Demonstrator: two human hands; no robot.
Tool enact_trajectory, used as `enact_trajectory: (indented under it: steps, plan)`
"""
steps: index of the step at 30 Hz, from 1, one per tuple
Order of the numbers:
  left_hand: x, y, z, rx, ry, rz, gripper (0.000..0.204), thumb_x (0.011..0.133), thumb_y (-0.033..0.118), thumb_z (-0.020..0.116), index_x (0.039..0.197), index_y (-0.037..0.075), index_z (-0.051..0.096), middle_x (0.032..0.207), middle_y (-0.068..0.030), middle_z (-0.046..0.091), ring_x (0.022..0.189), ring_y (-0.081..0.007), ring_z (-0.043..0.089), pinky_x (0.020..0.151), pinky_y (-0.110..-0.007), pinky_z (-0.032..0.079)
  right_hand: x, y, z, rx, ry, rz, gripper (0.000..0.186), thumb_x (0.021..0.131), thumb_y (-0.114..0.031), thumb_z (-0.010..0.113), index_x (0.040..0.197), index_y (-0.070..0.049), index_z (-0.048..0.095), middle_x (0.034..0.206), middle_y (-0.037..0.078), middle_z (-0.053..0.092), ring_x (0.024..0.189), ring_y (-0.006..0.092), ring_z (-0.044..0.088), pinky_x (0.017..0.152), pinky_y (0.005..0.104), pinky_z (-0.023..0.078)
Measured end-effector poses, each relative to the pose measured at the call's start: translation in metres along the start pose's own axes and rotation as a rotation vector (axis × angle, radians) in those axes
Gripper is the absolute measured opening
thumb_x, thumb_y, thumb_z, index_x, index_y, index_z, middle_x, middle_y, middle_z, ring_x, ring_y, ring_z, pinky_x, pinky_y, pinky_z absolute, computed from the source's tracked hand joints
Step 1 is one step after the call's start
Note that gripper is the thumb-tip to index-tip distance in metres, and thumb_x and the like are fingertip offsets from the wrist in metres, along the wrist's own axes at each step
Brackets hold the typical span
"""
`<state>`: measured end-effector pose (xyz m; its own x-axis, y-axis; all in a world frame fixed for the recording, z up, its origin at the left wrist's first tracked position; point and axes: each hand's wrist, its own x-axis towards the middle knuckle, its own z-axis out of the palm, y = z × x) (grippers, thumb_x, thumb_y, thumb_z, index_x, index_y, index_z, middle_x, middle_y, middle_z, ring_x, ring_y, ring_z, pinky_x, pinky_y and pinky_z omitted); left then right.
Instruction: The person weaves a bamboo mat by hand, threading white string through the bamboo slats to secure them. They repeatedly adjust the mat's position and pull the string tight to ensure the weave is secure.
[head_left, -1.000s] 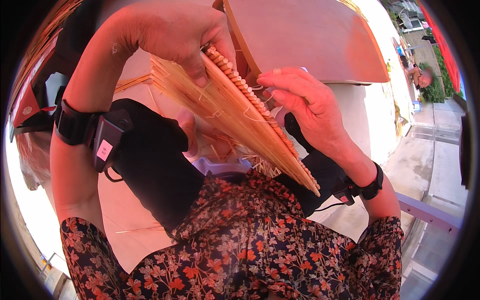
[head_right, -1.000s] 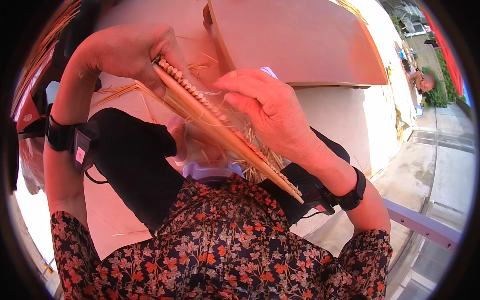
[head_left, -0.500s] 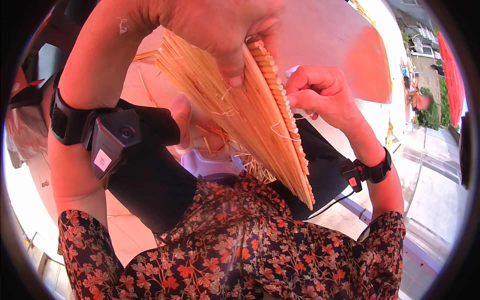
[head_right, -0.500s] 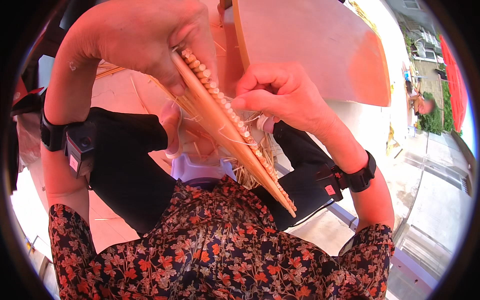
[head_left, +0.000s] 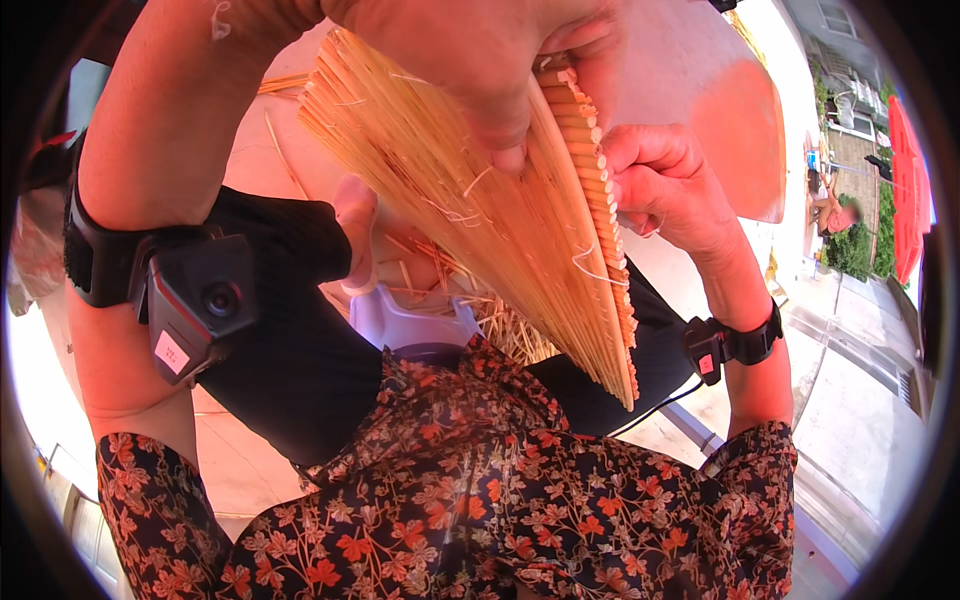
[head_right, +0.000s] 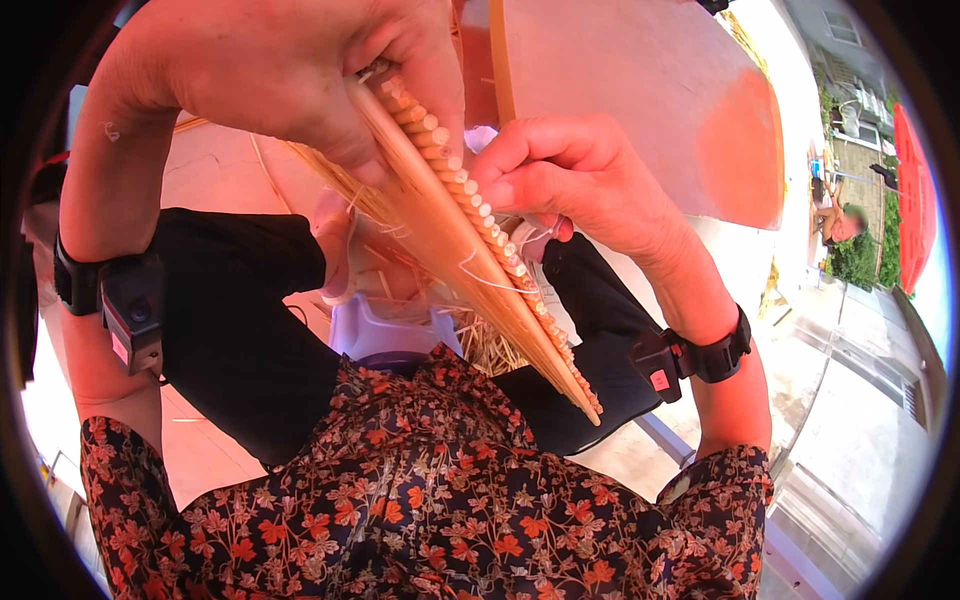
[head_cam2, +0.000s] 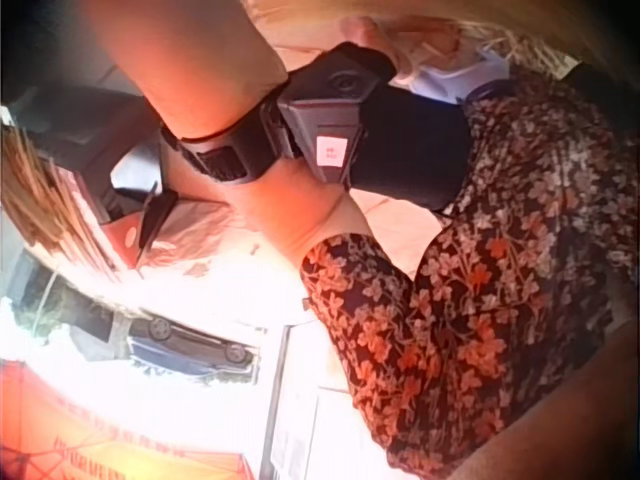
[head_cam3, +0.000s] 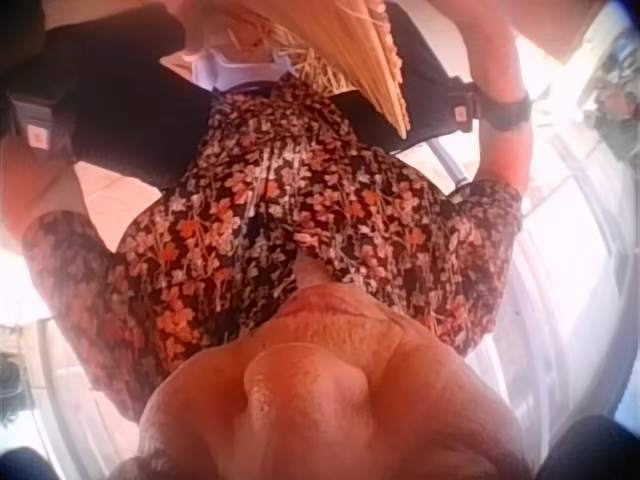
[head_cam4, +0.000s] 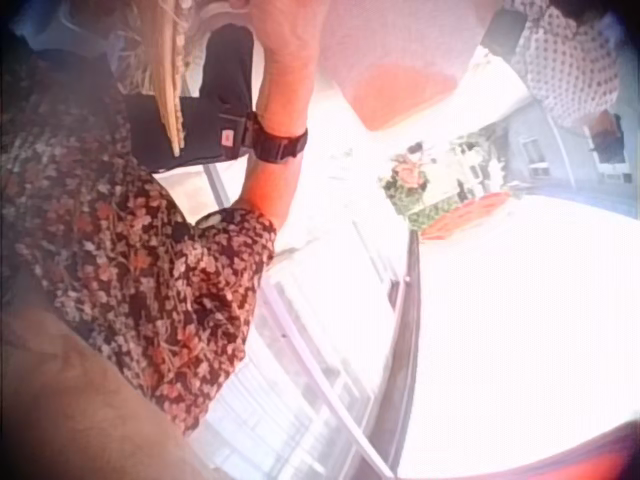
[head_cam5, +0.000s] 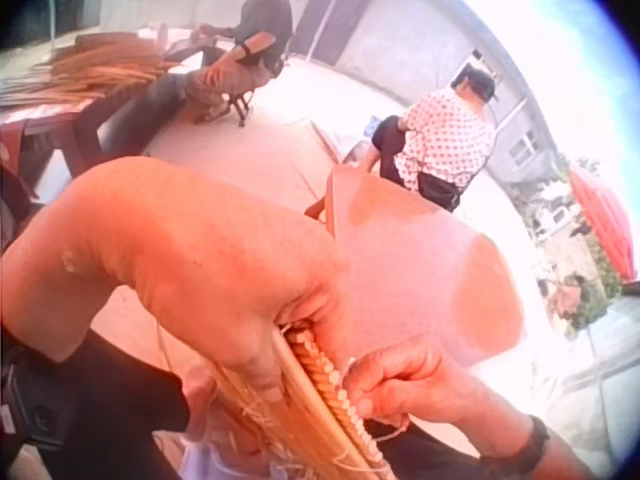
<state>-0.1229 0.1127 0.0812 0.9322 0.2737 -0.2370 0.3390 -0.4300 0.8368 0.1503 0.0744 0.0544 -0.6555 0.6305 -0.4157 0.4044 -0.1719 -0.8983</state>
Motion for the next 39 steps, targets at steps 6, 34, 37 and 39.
enact_trajectory:
  steps: [6,34,37,39]
  plan:
    - [0.002,0.001,0.003,-0.005,0.001,-0.009,0.026,0.081,0.001,0.077,0.107,-0.001,0.08,0.085,-0.0102,0.078,0.077,-0.0181,0.07,0.071,-0.03,0.053,-0.001,-0.004,0.002,-0.016,-0.148,-0.06,0.009,0.102,-0.014,0.071,0.105,-0.007,0.076,0.084,-0.008,0.066,0.069,-0.002,0.054,0.058,0.0174,0.044]
    - [-0.006,0.037,0.002,-0.027,-0.036,-0.105,0.023,0.081,-0.001,0.075,0.104,-0.001,0.08,0.08,-0.0116,0.077,0.071,-0.0193,0.07,0.066,-0.03,0.053,-0.012,0.001,0.02,-0.167,-0.105,-0.148,0.006,0.104,-0.007,0.067,0.107,-0.006,0.072,0.087,-0.005,0.062,0.07,0.0027,0.051,0.061,0.0215,0.042]
    - [-0.01,0.045,-0.003,-0.037,-0.036,-0.185,0.023,0.081,-0.001,0.075,0.104,-0.001,0.08,0.08,-0.0118,0.077,0.071,-0.0194,0.07,0.066,-0.03,0.053,-0.012,0.0,0.021,-0.229,-0.109,-0.152,0.007,0.105,-0.006,0.065,0.108,-0.006,0.071,0.088,-0.004,0.064,0.075,0.0055,0.055,0.065,0.0235,0.046]
    - [-0.01,0.046,-0.001,-0.055,-0.023,-0.213,0.023,0.081,-0.001,0.075,0.103,-0.001,0.08,0.079,-0.012,0.077,0.069,-0.0194,0.07,0.065,-0.03,0.053,-0.013,-0.001,0.022,-0.309,-0.08,-0.255,0.008,0.105,-0.004,0.063,0.109,-0.005,0.07,0.09,-0.003,0.065,0.079,0.0076,0.058,0.069,0.0253,0.049]
